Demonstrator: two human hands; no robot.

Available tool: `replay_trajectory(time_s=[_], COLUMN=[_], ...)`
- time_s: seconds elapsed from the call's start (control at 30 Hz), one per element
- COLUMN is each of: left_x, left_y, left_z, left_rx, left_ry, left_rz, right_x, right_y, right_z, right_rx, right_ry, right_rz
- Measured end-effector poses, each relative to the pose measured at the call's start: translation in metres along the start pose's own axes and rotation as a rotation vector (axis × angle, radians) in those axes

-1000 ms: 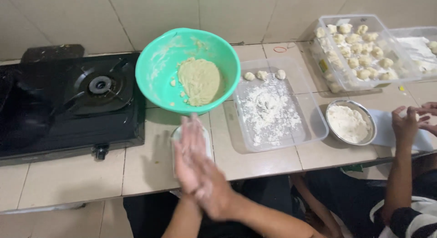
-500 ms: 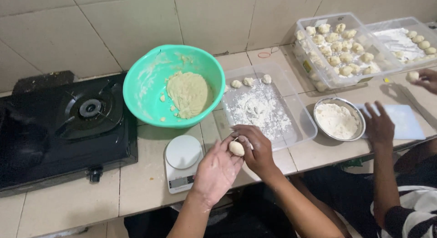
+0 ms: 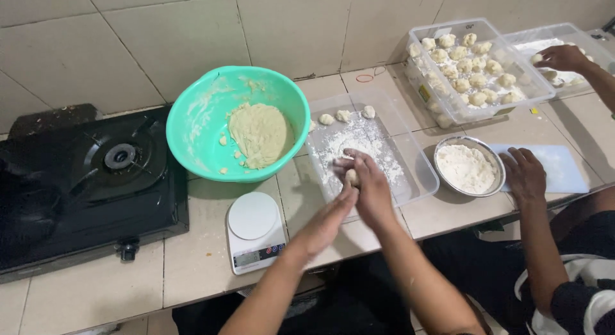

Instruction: Weighing small portions of dough on a digital scale and rolling them into uniform balls.

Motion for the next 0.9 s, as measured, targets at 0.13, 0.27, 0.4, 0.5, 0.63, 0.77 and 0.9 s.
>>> replay_trajectory(time_s=[0.13, 0.27, 0.4, 0.5, 0.63, 0.77, 0.9], left_x=[-0.076, -0.219, -0.292, -0.337, -0.305, -0.301, -0.311], left_y=[-0.022, -0.047, -0.045, -0.001, -0.022, -0.024, -0.017], left_z=[0.001, -0.017, -0.03, 0.002, -0.02, -0.021, -0.013], left_rx=[0.004, 0.193, 0.233, -0.02, -0.015, -0.065, -0.169], left_ry=[-0.207, -0.893, -1.437, -1.367, -1.307, -1.259, -1.237], left_rz=[0.051, 0.322, 1.051, 1.15, 1.044, 1.009, 1.015], right_x=[-0.054, -0.115, -0.119, -0.13, -0.132, -0.124, -0.112], right_y=[-0.119, -0.147, -0.169, -0.22, -0.168, -0.094, -0.161], right_z=[0.069, 0.151, 0.208, 0.243, 0.244, 0.226, 0.237], right_rx=[0.277, 0.09, -0.034, -0.07, -0.17, -0.239, -0.091], right_ry=[-0.033, 0.039, 0.228, 0.293, 0.127, -0.023, 0.199], right_rz=[0.194, -0.509, -1.007, -1.069, -1.022, -0.903, -1.159])
Point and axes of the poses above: each hand's wrist, its own z-axis towards the middle knuckle, its own x-axis out of the palm, y = z × x, the point moved 9 cm from there along z, towards the middle knuckle, and after that the axes turned 14 degrees about -x, right-handed, at the moved point
